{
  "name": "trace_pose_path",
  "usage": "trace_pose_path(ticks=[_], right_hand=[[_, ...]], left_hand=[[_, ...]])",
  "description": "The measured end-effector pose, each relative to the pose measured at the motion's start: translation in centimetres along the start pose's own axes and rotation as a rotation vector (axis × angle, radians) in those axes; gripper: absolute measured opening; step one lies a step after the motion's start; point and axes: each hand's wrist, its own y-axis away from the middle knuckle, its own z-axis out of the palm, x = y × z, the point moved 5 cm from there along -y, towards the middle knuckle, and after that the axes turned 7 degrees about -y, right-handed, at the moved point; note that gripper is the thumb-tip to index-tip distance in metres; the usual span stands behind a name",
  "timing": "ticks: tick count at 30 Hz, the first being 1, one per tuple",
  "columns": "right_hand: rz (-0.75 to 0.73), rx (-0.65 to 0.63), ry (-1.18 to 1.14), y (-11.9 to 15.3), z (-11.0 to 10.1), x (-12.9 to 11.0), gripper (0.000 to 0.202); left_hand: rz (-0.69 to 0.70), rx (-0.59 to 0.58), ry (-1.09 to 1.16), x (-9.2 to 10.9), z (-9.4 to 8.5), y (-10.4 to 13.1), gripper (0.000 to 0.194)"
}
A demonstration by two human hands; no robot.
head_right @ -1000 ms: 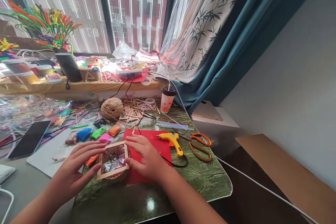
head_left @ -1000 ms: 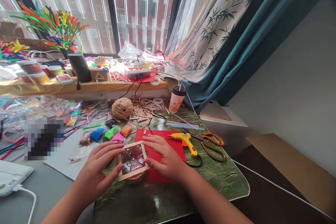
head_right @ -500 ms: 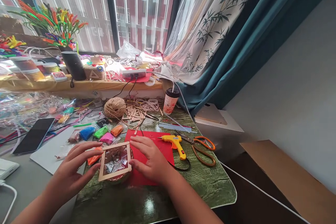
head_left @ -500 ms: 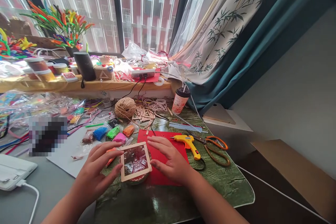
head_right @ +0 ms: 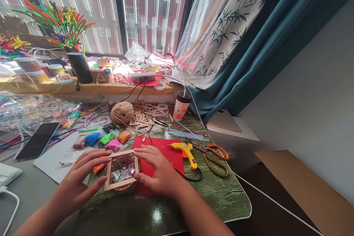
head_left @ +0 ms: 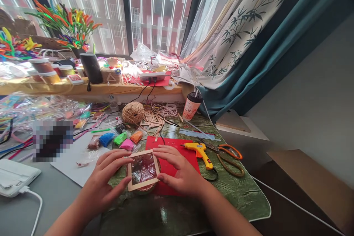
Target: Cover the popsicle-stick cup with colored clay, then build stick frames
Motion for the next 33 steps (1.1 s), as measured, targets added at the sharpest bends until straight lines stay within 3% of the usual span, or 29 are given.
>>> trace_pose_path(ticks=[3,7,18,25,33], right_hand=[[-0.013,0.042,-0.036,0.2,0.1,0.3,0.057],[0.007,0.001,0.008,0.2,0.6,0.8,0.061],[0.121,-0.144,0.132,-1.2,0.0,-1.3,0.065],[0.005,-0.037,0.009,-1.2,-0.1,-1.2,0.053],[0.025,-0.076,-0.022,-1.3,0.6,-0.2,0.062]], left_hand=[[-0.003,-0.041,0.009,0.0,0.2,0.2,0.050],[0.002,-0.096,-0.013,-0.4,0.9,0.7,0.059],[-0.063,-0.112,0.031,-0.7,1.7,1.1,0.058],[-0.097,-0.096,0.133,-0.1,0.7,0.2,0.041],[-0.069,-0.119,0.118,-0.7,1.7,0.3,0.049]])
